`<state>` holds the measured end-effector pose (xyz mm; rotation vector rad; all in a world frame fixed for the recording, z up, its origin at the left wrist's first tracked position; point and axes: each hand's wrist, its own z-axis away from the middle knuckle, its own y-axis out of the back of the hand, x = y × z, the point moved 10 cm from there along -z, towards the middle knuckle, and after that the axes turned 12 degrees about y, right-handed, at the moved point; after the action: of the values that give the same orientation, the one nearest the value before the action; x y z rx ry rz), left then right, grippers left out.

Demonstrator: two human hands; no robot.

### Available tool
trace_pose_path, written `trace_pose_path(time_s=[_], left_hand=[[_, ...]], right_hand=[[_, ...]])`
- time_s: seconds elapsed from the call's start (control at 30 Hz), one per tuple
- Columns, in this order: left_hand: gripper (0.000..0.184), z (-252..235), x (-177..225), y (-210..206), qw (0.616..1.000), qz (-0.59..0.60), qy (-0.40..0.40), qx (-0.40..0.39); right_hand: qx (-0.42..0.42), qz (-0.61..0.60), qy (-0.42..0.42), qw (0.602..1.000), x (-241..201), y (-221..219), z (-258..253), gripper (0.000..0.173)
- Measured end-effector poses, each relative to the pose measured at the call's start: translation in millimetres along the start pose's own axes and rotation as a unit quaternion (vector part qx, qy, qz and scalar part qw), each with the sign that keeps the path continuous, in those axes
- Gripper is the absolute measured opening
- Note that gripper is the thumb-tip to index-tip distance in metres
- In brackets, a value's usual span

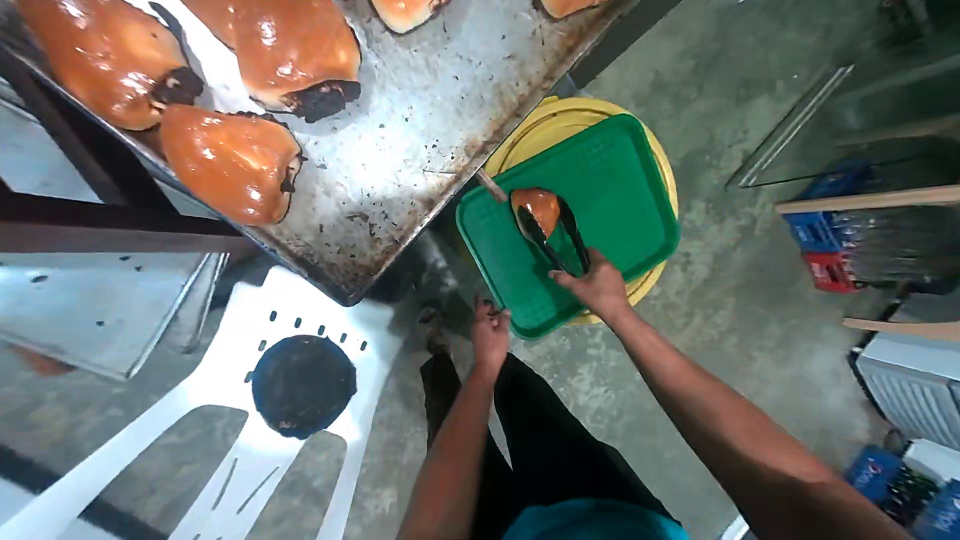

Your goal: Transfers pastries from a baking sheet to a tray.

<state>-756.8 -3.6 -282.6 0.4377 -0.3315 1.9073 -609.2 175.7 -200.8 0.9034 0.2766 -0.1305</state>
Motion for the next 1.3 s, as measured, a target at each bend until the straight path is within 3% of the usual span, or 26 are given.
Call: trace_pose_path(time_s=[0.13, 0.23, 0.3, 0.37, 0.5, 0.6, 0.7, 0.83, 0.9, 1.0, 1.07, 1.13, 1.23, 1.3], left_hand=[[0.058, -4.6, 23.0, -7.0, 0.997, -0.063, -0.018, 0.047], [0.049, -7.3, 35.8, -1.3, 0.992, -0.105, -0.029, 0.063], [0.052, -8.5, 42.3, -3.0, 0.988, -0.136, -0.022, 0.065], [0.052, -9.6, 44.9, -5.6, 0.986, -0.146, -0.017, 0.076], [0.057, -7.8, 51.4, -7.1, 0.984, -0.136, -0.032, 0.108], [0.058, -5.7, 50.8, -5.5, 0.985, -0.127, -0.023, 0.114], [0.064, 7.3, 48.5, 1.8, 0.985, -0.143, -0.025, 0.096], [0.058, 33.3, 18.2, 47.4, 0.979, -0.123, -0.058, 0.149], [0.055, 51.6, -8.1, 76.2, 0.977, -0.105, -0.049, 0.18], [0.065, 77.3, -55.7, 120.6, 0.97, -0.089, -0.008, 0.226], [0.068, 91.3, -86.7, 146.4, 0.963, -0.078, 0.017, 0.257], [0.068, 100.9, -115.1, 167.7, 0.957, -0.062, 0.032, 0.281], [0.069, 110.5, -143.5, 187.4, 0.953, -0.038, 0.054, 0.295], [0.069, 113.7, -154.0, 193.9, 0.953, -0.021, 0.068, 0.295]], right_hand=[[-0.016, 0.153, 0.173, 0.973, 4.0, 48.9, -24.3, 0.079], [0.01, 0.262, 0.398, 0.879, -29.0, 85.1, -44.8, 0.079], [0.026, 0.3, 0.491, 0.818, -63.2, 97.4, -54.7, 0.08], [0.032, 0.32, 0.535, 0.781, -94.9, 101.5, -64.4, 0.078], [0.03, 0.33, 0.564, 0.757, -125.7, 92.8, -84.1, 0.078], [0.0, 0.335, 0.528, 0.78, -124.1, 86.0, -89.6, 0.094], [-0.023, 0.309, 0.445, 0.84, -96.2, 105.7, -78.3, 0.103], [0.053, 0.121, 0.344, 0.93, -69.6, 180.3, -25.9, 0.086], [0.114, 0.061, 0.316, 0.94, -90.1, 214.8, -0.8, 0.081], [0.154, 0.069, 0.264, 0.95, -143.0, 240.7, 3.8, 0.092], [0.128, 0.085, 0.218, 0.964, -173.4, 239.7, -6.6, 0.1], [0.111, 0.101, 0.194, 0.97, -189.0, 229.5, -17.3, 0.097], [0.105, 0.108, 0.174, 0.973, -188.6, 215.2, -28.2, 0.09], [0.097, 0.042, 0.183, 0.977, -183.2, 211.2, -32.2, 0.084]])
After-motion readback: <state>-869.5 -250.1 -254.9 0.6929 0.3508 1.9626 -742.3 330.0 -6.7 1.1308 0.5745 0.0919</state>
